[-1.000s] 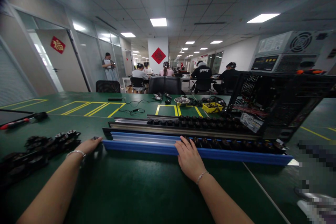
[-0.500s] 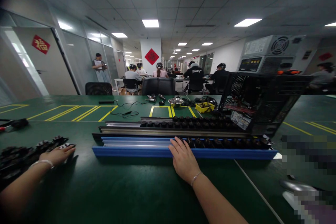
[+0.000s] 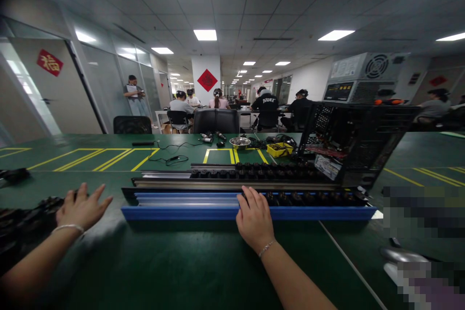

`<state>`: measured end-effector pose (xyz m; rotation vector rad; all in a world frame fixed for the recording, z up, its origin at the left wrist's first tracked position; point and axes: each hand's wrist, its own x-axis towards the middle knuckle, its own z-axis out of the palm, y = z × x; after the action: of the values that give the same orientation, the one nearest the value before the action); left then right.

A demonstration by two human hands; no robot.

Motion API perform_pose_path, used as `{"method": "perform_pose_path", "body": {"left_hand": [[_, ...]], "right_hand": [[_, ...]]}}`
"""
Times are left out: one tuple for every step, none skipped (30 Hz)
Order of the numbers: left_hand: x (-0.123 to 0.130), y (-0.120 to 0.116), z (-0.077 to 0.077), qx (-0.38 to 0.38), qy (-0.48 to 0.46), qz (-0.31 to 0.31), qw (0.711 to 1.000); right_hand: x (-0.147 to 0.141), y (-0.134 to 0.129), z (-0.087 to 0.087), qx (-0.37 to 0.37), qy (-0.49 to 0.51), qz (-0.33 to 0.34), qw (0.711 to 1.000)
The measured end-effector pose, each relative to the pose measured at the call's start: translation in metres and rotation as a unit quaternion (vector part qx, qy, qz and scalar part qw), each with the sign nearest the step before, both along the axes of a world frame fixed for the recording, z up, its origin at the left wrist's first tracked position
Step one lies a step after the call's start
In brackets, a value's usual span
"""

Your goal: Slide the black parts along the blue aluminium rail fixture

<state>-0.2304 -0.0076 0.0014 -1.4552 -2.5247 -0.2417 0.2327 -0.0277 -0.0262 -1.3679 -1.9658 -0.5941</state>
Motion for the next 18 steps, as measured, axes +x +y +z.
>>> {"method": "perform_pose_path", "body": {"left_hand": [[0.02, 0.001, 0.006, 0.017, -0.004, -0.022, 1.0], [0.042, 0.002, 0.011, 0.033, 0.001, -0.062, 0.998], [0.065, 0.001, 0.015, 0.049, 0.009, -0.106, 0.993], [0.088, 0.001, 0.017, 0.05, 0.015, -0.164, 0.985], [0.111, -0.001, 0.017, 0.038, 0.013, -0.239, 0.97], [0.134, -0.002, 0.015, 0.014, 0.0, -0.31, 0.951], [0.155, -0.004, 0.012, -0.009, -0.016, -0.361, 0.932], [0.175, -0.006, 0.008, -0.022, -0.03, -0.387, 0.921], [0.193, -0.008, 0.002, -0.032, -0.037, -0.408, 0.912], [0.209, -0.01, -0.003, -0.035, -0.039, -0.421, 0.906], [0.222, -0.011, -0.008, -0.034, -0.04, -0.426, 0.903], [0.233, -0.012, -0.013, -0.031, -0.039, -0.428, 0.902], [0.241, -0.012, -0.016, -0.02, -0.039, -0.421, 0.906], [0.246, -0.013, -0.019, -0.009, -0.04, -0.414, 0.909], [0.249, -0.013, -0.021, 0.0, -0.041, -0.41, 0.911], [0.251, -0.013, -0.022, 0.008, -0.04, -0.408, 0.912], [0.251, -0.014, -0.022, 0.014, -0.039, -0.409, 0.912], [0.25, -0.014, -0.022, 0.018, -0.037, -0.411, 0.911]], "right_hand": [[0.0, 0.0, 0.001, 0.007, 0.013, -0.017, 1.0], [0.001, 0.0, 0.002, 0.013, 0.022, -0.031, 0.999], [0.002, 0.0, 0.003, 0.017, 0.027, -0.042, 0.999], [0.002, -0.001, 0.004, 0.017, 0.029, -0.05, 0.998], [0.003, -0.001, 0.005, 0.014, 0.028, -0.054, 0.998], [0.003, -0.001, 0.005, 0.009, 0.027, -0.057, 0.998], [0.004, -0.001, 0.005, 0.004, 0.024, -0.058, 0.998], [0.004, -0.001, 0.005, -0.002, 0.022, -0.059, 0.998], [0.004, -0.001, 0.005, -0.006, 0.02, -0.06, 0.998], [0.004, -0.001, 0.005, -0.008, 0.02, -0.06, 0.998], [0.004, 0.0, 0.005, -0.007, 0.022, -0.058, 0.998], [0.004, 0.0, 0.005, -0.002, 0.027, -0.055, 0.998], [0.004, 0.0, 0.004, 0.003, 0.034, -0.049, 0.998], [0.004, 0.0, 0.004, 0.01, 0.043, -0.043, 0.998], [0.004, 0.001, 0.004, 0.015, 0.05, -0.037, 0.998], [0.004, 0.001, 0.004, 0.018, 0.057, -0.032, 0.998], [0.004, 0.002, 0.003, 0.019, 0.061, -0.029, 0.998], [0.004, 0.002, 0.003, 0.017, 0.064, -0.029, 0.997]]}}
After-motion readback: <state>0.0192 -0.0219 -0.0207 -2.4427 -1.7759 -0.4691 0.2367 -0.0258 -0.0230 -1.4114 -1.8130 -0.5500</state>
